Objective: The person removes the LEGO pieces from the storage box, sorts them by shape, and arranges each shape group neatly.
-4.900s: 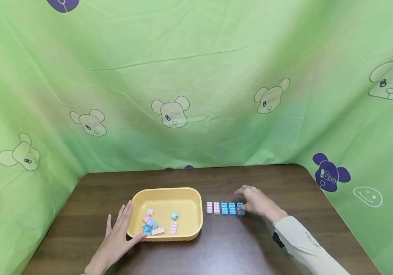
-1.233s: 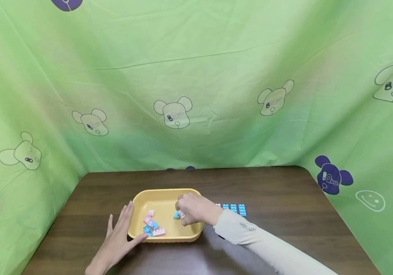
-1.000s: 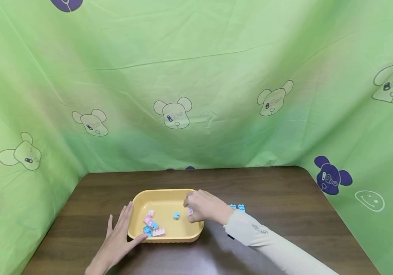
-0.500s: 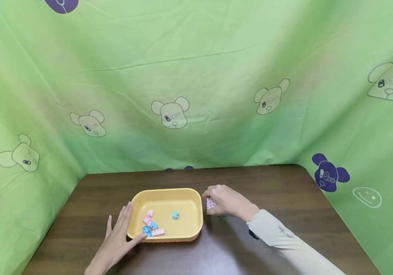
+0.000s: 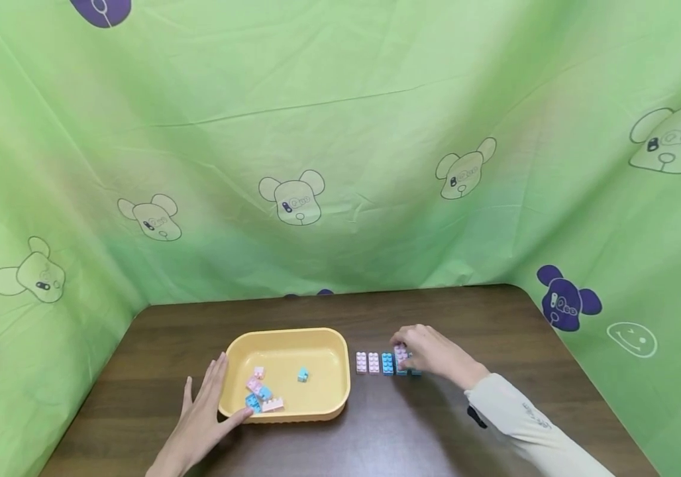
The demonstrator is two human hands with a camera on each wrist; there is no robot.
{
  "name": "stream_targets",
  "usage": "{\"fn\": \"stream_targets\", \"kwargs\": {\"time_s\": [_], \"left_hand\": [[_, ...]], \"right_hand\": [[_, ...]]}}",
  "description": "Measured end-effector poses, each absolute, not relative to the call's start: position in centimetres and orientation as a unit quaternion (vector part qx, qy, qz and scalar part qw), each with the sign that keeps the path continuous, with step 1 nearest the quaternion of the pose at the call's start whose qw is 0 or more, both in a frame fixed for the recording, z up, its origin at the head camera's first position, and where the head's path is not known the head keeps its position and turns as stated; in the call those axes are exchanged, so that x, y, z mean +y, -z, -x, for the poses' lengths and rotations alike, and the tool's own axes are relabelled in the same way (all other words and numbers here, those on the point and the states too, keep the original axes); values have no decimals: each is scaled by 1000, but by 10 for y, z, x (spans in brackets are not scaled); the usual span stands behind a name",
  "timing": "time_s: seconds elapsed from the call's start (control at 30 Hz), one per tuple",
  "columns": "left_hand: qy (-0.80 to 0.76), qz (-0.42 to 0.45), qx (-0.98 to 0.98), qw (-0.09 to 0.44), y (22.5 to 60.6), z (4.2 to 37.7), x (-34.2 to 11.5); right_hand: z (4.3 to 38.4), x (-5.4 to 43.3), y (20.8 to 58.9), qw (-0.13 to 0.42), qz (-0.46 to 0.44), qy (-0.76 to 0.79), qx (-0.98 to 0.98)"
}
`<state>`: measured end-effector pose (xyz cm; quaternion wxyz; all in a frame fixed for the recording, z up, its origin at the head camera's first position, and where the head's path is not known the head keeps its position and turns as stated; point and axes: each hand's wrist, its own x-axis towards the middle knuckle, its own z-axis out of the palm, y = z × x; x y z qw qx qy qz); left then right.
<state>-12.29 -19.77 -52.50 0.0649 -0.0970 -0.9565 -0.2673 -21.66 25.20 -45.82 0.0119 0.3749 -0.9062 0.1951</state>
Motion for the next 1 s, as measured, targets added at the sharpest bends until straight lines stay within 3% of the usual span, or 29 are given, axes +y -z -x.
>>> {"fn": "stream_targets", "kwargs": {"time_s": [0.63, 1.0], "left_hand": [[276, 101, -953, 76, 523, 122, -197], [275, 98, -955, 61, 523, 121, -199]], "right_hand": [[219, 303, 483, -2, -284, -205, -937], [224, 306, 499, -3, -286, -201, -937]]}}
